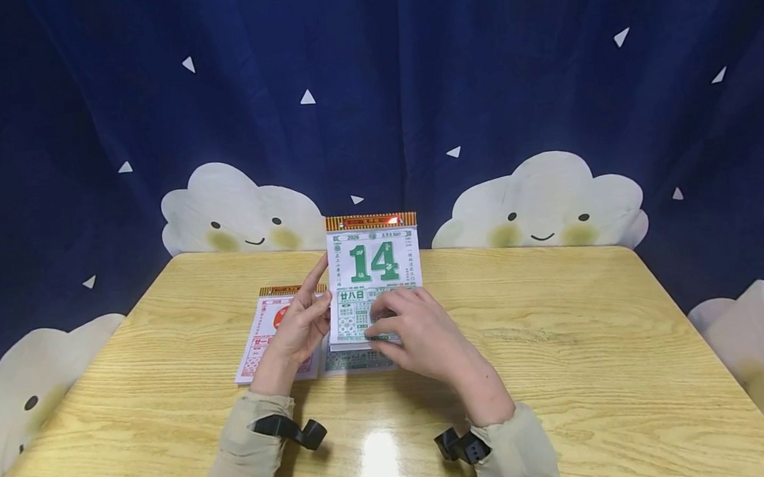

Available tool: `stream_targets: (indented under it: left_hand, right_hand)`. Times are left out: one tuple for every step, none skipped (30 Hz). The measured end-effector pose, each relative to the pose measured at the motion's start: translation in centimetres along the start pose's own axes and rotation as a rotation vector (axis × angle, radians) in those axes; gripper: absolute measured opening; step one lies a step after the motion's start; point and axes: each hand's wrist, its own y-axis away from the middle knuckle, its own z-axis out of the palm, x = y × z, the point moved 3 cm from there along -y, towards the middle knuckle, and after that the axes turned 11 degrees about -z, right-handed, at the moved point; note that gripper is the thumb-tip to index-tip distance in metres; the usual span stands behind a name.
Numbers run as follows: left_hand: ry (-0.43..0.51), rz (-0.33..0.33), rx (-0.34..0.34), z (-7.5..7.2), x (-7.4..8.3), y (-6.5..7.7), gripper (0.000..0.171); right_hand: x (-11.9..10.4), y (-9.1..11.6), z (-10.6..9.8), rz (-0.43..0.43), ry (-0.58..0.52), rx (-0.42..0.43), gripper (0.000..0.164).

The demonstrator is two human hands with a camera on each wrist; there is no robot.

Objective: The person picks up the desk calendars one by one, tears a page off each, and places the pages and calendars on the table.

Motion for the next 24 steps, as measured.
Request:
stream_targets:
  left_hand:
    - [0.001, 0.001, 0.000, 0.0, 0.0, 0.0, 0.058]
    - [0.003, 0.001, 0.001, 0.0, 0.0, 0.0, 0.058]
    - [0.002, 0.001, 0.002, 0.0, 0.0, 0.0, 0.058]
    - [0.002, 0.000, 0.007, 0.0, -0.1, 0.0, 0.058]
    - [0.001, -0.002, 0.012, 0.0, -0.1, 0.0, 0.058]
    - [0.001, -0.005, 0.018, 0.0, -0.1, 0.0, 0.058]
    - [-0.001, -0.005, 0.021, 0.0, -0.1, 0.0, 0.058]
    - [-0.003, -0.006, 0.024, -0.1, -0.1, 0.0, 0.058]
    - [-0.007, -0.005, 0.025, -0.1, -0.1, -0.1, 0.058]
    - [-0.007, -0.004, 0.026, -0.1, -0.1, -0.1, 0.058]
    - [-0.006, 0.000, 0.023, -0.1, -0.1, -0.1, 0.058]
    - [-0.006, 0.004, 0.017, -0.1, -0.2, -0.1, 0.058]
    - [-0.006, 0.009, 0.011, -0.1, -0.2, -0.1, 0.058]
    - [-0.006, 0.013, 0.005, -0.1, -0.2, -0.1, 0.058]
    - [-0.006, 0.017, -0.001, -0.1, -0.2, 0.0, 0.059]
    - [-0.002, 0.020, -0.006, -0.1, -0.2, 0.0, 0.060]
    - [-0.001, 0.023, -0.011, -0.1, -0.2, -0.1, 0.060]
    - [0.000, 0.026, -0.014, -0.1, -0.2, -0.1, 0.061]
    - [0.001, 0.028, -0.016, -0.1, -0.2, -0.1, 0.061]
    - [0.005, 0.030, -0.015, 0.0, -0.2, -0.1, 0.061]
    - [0.008, 0.031, -0.015, 0.0, -0.2, -0.1, 0.061]
    - [0.010, 0.032, -0.016, 0.0, -0.2, -0.1, 0.060]
    - [0.012, 0.033, -0.017, 0.0, -0.2, -0.1, 0.060]
    - [0.017, 0.034, -0.016, 0.0, -0.2, -0.1, 0.060]
  right_hand:
    - [0.0, 0.0, 0.0, 0.002, -0.002, 0.003, 0.011]
    - [-0.1, 0.0, 0.0, 0.005, -0.007, 0.008, 0.010]
    - [-0.1, 0.0, 0.0, 0.008, -0.011, 0.014, 0.009]
    - [-0.1, 0.0, 0.0, 0.012, -0.012, 0.021, 0.008]
    - [-0.2, 0.0, 0.0, 0.017, -0.010, 0.029, 0.007]
    - [-0.2, 0.0, -0.1, 0.025, -0.007, 0.033, 0.006]
    - [-0.2, -0.1, -0.1, 0.033, -0.003, 0.039, 0.006]
    - [-0.2, -0.1, -0.1, 0.043, 0.002, 0.043, 0.005]
    - [-0.2, -0.1, -0.1, 0.053, 0.006, 0.047, 0.004]
    - [-0.3, -0.2, -0.2, 0.062, 0.010, 0.052, 0.004]
    - [-0.3, -0.2, -0.2, 0.072, 0.013, 0.057, 0.003]
    - [-0.3, -0.2, -0.3, 0.080, 0.015, 0.062, 0.003]
    - [-0.3, -0.2, -0.3, 0.085, 0.015, 0.072, 0.004]
    - [-0.3, -0.2, -0.4, 0.091, 0.015, 0.081, 0.005]
    - [-0.3, -0.2, -0.4, 0.095, 0.014, 0.092, 0.006]
    - [-0.3, -0.2, -0.4, 0.098, 0.012, 0.105, 0.007]
    - [-0.3, -0.2, -0.5, 0.102, 0.010, 0.116, 0.008]
    - [-0.3, -0.2, -0.5, 0.107, 0.004, 0.127, 0.009]
    - [-0.3, -0.1, -0.6, 0.112, -0.003, 0.136, 0.010]
    - [-0.3, -0.1, -0.6, 0.118, -0.017, 0.144, 0.010]
    - [-0.3, -0.1, -0.7, 0.124, -0.034, 0.152, 0.011]
    - [-0.3, -0.1, -0.8, 0.130, -0.059, 0.157, 0.012]
    - [-0.3, -0.1, -0.9, 0.139, -0.086, 0.162, 0.012]
    - [-0.3, -0.1, -1.0, 0.149, -0.114, 0.165, 0.013]
